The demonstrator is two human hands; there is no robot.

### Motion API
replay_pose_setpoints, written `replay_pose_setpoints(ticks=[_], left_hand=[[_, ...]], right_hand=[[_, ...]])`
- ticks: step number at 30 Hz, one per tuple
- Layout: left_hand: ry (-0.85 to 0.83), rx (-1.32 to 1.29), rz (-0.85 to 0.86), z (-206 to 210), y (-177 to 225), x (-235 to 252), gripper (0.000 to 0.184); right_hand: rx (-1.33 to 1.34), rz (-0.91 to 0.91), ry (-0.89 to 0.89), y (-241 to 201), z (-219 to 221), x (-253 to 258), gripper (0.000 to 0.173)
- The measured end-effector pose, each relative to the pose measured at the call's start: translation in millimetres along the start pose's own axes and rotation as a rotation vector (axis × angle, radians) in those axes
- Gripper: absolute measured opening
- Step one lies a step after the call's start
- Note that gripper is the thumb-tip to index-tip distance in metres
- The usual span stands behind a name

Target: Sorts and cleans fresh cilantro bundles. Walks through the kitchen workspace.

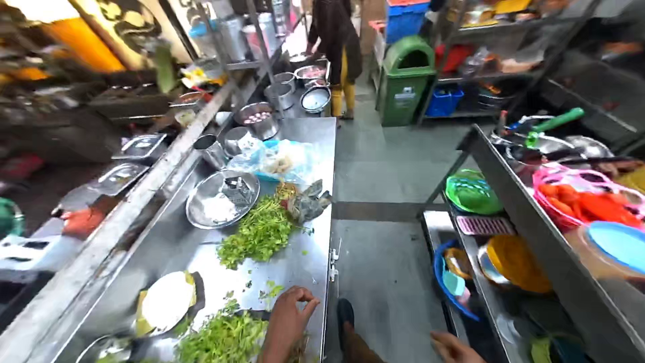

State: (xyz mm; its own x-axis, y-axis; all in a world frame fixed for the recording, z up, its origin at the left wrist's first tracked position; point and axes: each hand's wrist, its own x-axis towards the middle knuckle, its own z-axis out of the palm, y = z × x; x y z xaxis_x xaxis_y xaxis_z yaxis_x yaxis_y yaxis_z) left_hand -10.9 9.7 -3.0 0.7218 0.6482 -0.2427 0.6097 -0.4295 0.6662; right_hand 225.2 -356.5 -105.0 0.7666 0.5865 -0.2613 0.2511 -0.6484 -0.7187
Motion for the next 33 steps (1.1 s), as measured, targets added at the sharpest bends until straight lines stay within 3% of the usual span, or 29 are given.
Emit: replay_pose_setpoints(ticks=[3, 5, 8, 11, 13, 16, 18, 21, 24, 27, 30, 31, 33], left_hand=[[0.203, -0.024, -0.038, -32.3, -30.5, 7.9, 0.025], [0.311, -0.03, -0.094, -59.6, -38.7, 24.8, 0.024], [0.422, 0.02, -0.145, -92.8, -38.5, 73.9, 0.029], [0.392, 0.115, -0.194, -114.6, -31.4, 144.0, 0.034], [0.313, 0.183, -0.259, -122.2, -29.9, 195.0, 0.044], [0.217, 0.223, -0.346, -123.9, -44.6, 258.0, 0.078], [0.196, 0.278, -0.365, -121.5, -58.4, 286.0, 0.101], [0.121, 0.398, -0.395, -112.8, -75.0, 308.7, 0.127], [0.015, 0.475, -0.465, -110.2, -81.2, 320.3, 0.142], [-0.075, 0.422, -0.498, -118.1, -85.1, 325.4, 0.138], [-0.079, 0.218, -0.469, -130.9, -100.7, 323.9, 0.118], [-0.063, 0.142, -0.449, -134.4, -109.0, 322.7, 0.107], [-0.018, 0.07, -0.412, -137.6, -120.6, 319.4, 0.083]], right_hand=[[-0.01, -0.348, -0.203, -121.6, 68.2, 114.9, 0.024], [-0.012, -0.505, -0.282, -193.0, 103.2, 178.8, 0.032], [-0.089, -0.635, -0.26, -279.2, 144.4, 267.1, 0.058], [-0.268, -0.605, -0.302, -333.5, 181.0, 334.3, 0.095], [-0.422, -0.598, -0.375, -351.1, 197.5, 364.2, 0.097], [-0.427, -0.64, -0.449, -357.7, 195.9, 401.2, 0.054], [-0.204, -0.691, -0.396, -360.4, 172.9, 422.3, 0.039], [0.174, -0.626, -0.24, -368.5, 131.4, 447.0, 0.036], [0.271, -0.589, -0.074, -378.4, 114.4, 473.2, 0.036], [0.119, -0.638, -0.069, -375.0, 140.1, 504.8, 0.047], [-0.182, -0.593, -0.188, -373.6, 162.6, 496.4, 0.079], [-0.222, -0.586, -0.153, -373.5, 167.5, 486.0, 0.081], [-0.207, -0.622, -0.053, -371.4, 175.1, 458.0, 0.063]])
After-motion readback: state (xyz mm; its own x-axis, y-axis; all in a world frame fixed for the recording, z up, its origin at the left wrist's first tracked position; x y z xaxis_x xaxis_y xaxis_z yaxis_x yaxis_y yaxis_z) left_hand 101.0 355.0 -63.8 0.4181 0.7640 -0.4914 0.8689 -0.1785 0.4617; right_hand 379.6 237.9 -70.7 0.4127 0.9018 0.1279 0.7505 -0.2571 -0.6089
